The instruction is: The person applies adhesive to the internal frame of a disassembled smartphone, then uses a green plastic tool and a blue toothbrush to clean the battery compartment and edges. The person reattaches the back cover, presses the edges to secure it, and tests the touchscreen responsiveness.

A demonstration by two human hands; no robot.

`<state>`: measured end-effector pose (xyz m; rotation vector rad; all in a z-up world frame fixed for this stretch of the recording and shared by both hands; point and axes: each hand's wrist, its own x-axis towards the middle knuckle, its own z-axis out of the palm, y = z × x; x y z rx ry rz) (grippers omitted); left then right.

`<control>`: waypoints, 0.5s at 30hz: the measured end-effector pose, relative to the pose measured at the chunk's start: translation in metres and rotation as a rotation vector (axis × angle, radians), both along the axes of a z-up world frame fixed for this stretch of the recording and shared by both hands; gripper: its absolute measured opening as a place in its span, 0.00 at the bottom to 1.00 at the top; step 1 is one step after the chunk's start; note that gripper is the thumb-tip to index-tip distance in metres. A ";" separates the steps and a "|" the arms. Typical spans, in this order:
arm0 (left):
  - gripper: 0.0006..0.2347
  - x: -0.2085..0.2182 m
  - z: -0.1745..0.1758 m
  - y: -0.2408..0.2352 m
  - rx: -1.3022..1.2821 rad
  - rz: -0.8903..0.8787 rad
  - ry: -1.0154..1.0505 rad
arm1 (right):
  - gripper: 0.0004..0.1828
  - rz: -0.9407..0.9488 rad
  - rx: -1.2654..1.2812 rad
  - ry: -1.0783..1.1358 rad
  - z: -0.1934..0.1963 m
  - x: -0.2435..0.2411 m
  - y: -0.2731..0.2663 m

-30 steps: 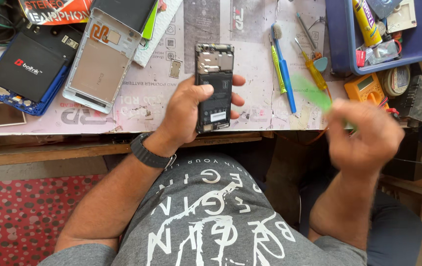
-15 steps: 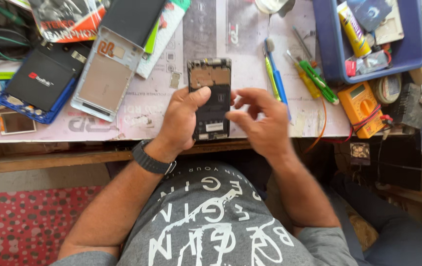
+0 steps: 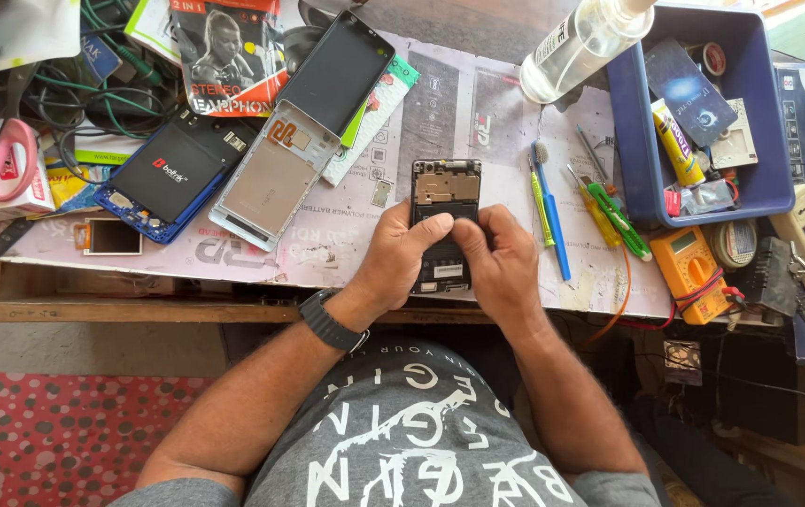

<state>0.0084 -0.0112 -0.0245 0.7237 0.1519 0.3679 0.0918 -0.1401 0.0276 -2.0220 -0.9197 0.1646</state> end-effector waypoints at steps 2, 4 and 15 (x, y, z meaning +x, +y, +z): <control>0.14 -0.001 0.002 0.001 -0.049 -0.006 0.010 | 0.14 -0.048 -0.013 0.244 0.002 0.006 0.002; 0.13 -0.003 0.003 0.000 -0.080 -0.015 0.029 | 0.13 -0.023 0.017 0.443 0.007 0.009 -0.003; 0.19 -0.003 0.005 -0.002 -0.005 0.050 -0.091 | 0.11 0.099 0.246 0.588 0.010 -0.001 -0.015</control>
